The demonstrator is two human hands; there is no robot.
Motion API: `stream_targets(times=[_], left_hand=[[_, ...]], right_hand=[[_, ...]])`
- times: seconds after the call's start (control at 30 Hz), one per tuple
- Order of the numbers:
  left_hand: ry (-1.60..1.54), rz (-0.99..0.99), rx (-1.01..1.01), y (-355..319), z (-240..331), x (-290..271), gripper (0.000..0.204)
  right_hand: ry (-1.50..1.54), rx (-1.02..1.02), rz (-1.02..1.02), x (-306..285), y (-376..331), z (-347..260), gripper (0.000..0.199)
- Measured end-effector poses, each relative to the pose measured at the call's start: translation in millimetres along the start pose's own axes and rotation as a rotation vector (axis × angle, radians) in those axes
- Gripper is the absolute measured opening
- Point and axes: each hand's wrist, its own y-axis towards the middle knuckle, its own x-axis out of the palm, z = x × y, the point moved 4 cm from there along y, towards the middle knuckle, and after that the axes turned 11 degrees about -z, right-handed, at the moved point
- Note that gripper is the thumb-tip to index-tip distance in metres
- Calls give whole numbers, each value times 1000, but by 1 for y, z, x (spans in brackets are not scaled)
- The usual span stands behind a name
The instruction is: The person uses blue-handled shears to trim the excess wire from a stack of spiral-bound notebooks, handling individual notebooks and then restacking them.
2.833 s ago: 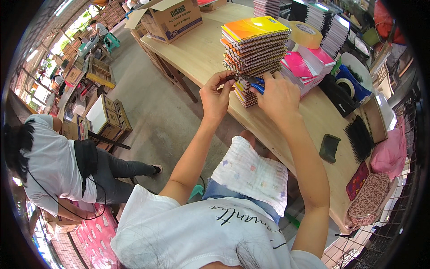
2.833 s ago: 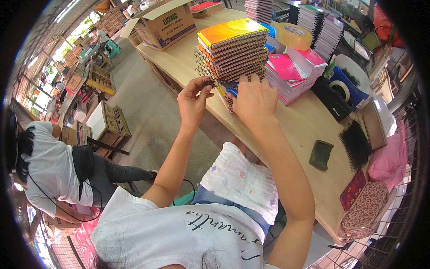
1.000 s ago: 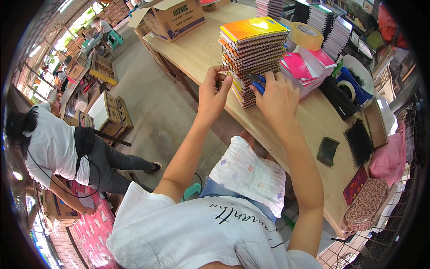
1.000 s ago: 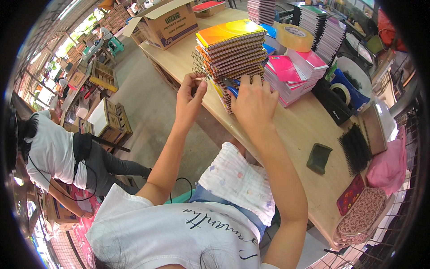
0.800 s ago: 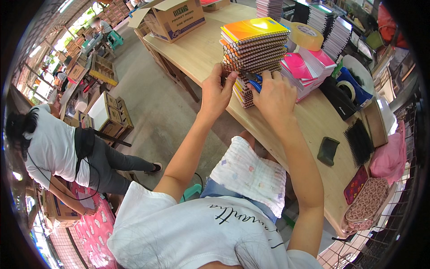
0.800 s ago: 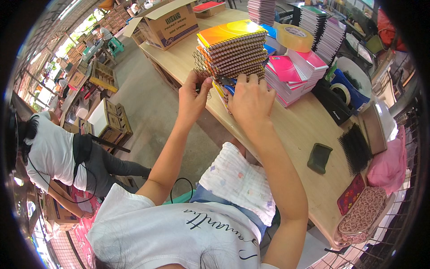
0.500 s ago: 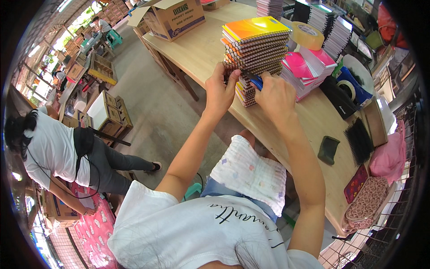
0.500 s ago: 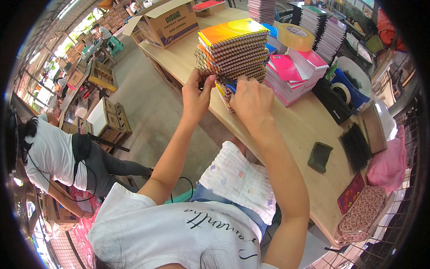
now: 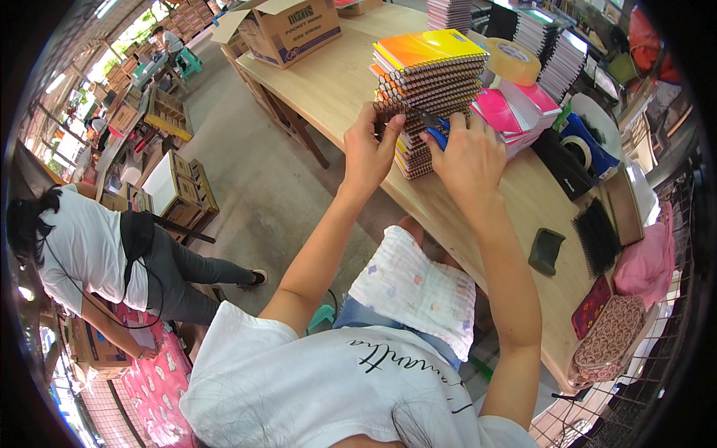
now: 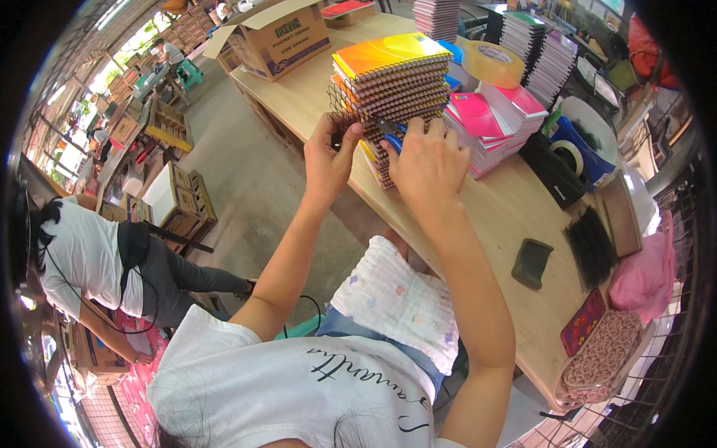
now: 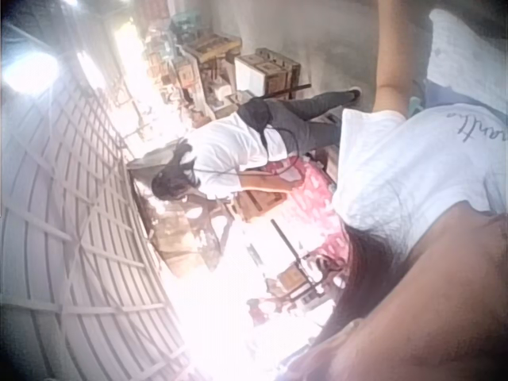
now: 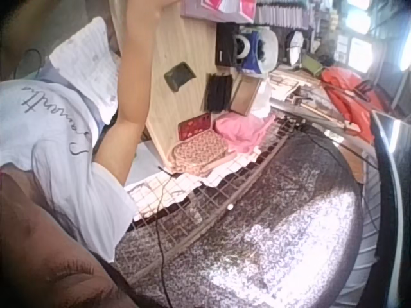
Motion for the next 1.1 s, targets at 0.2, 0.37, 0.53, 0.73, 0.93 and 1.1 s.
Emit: stream_targets(times=[0.2,0.37,0.53,0.73,0.93,1.1], left_hand=[[27,1,-9,0,4,2,24],[40,20,-16,-3,-1,-5,23],[14,38,46,0,16,-6,23],[42,23,20,2,16,-7,23],[44,25,43,0,13,-10,22],[87,14,61,1,18,-11,22]], right_hand=[[121,3,-128,15,9,12,34],[76,-24,24,-7,-1,5,36],[32,-19,11,-5,4,-2,38],[122,58,-231,0,12,2,36],[63,-9,8,-17,-5,0,35],[3,28,6,-17,-5,-1,37]])
